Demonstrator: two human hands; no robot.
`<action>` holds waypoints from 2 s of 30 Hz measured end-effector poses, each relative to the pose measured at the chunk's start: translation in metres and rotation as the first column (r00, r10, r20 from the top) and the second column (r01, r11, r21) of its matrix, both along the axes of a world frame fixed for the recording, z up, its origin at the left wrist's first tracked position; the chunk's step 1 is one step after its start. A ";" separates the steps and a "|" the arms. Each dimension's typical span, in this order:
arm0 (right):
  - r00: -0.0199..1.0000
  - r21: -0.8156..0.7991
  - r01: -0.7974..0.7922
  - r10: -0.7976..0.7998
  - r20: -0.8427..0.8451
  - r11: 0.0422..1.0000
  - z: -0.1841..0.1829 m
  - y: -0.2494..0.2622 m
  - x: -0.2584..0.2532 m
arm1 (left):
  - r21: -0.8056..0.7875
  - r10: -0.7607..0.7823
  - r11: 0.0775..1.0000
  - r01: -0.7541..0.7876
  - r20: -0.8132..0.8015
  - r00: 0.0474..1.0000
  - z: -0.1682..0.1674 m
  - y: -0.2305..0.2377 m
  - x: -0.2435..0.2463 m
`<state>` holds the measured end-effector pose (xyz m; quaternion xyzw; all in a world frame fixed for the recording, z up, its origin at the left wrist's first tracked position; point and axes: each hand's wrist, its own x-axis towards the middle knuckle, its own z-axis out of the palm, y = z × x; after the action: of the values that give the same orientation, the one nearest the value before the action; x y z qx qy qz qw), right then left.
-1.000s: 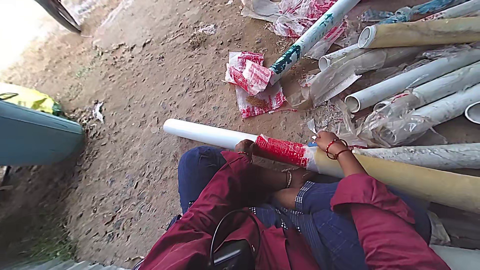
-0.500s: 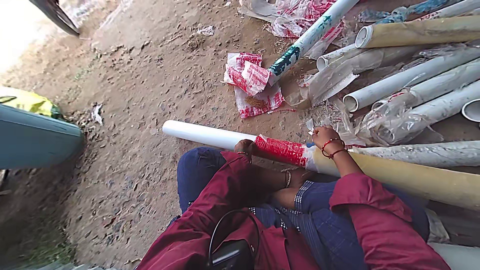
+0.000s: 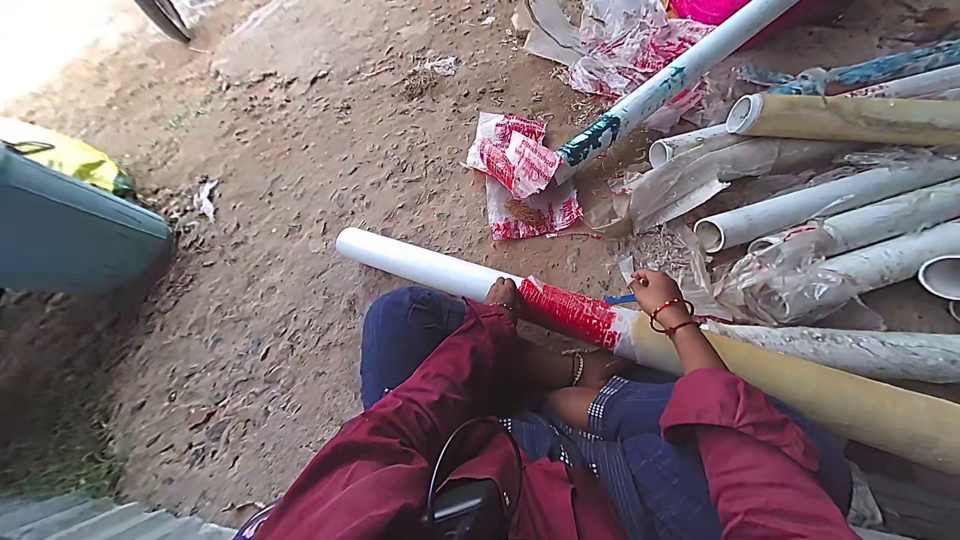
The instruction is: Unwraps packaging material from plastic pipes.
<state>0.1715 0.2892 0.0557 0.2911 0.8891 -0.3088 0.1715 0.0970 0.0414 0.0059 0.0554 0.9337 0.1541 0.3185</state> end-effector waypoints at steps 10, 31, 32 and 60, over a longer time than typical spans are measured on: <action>0.999 0.043 -0.021 0.019 0.040 0.999 -0.006 -0.003 0.000 | 0.117 -0.204 0.973 0.197 0.049 0.978 0.012 -0.008 -0.002; 0.873 -0.789 0.075 -0.423 -0.244 0.609 -0.043 -0.134 -0.027 | 0.284 0.218 0.933 -0.222 0.049 0.975 -0.011 -0.023 0.002; 0.897 -0.717 0.053 -0.348 -0.272 0.695 -0.045 -0.137 -0.031 | 0.235 0.182 0.950 -0.205 0.118 0.976 0.000 -0.025 -0.002; 0.513 0.347 -0.857 0.697 0.502 0.381 -0.014 -0.182 -0.078 | 0.241 0.108 0.957 -0.159 0.213 0.971 -0.009 -0.025 -0.013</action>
<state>0.0932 0.1076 0.0419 -0.0906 0.9329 0.1274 0.3244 0.0838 0.0159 -0.0027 0.0171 0.8711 0.2994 0.3888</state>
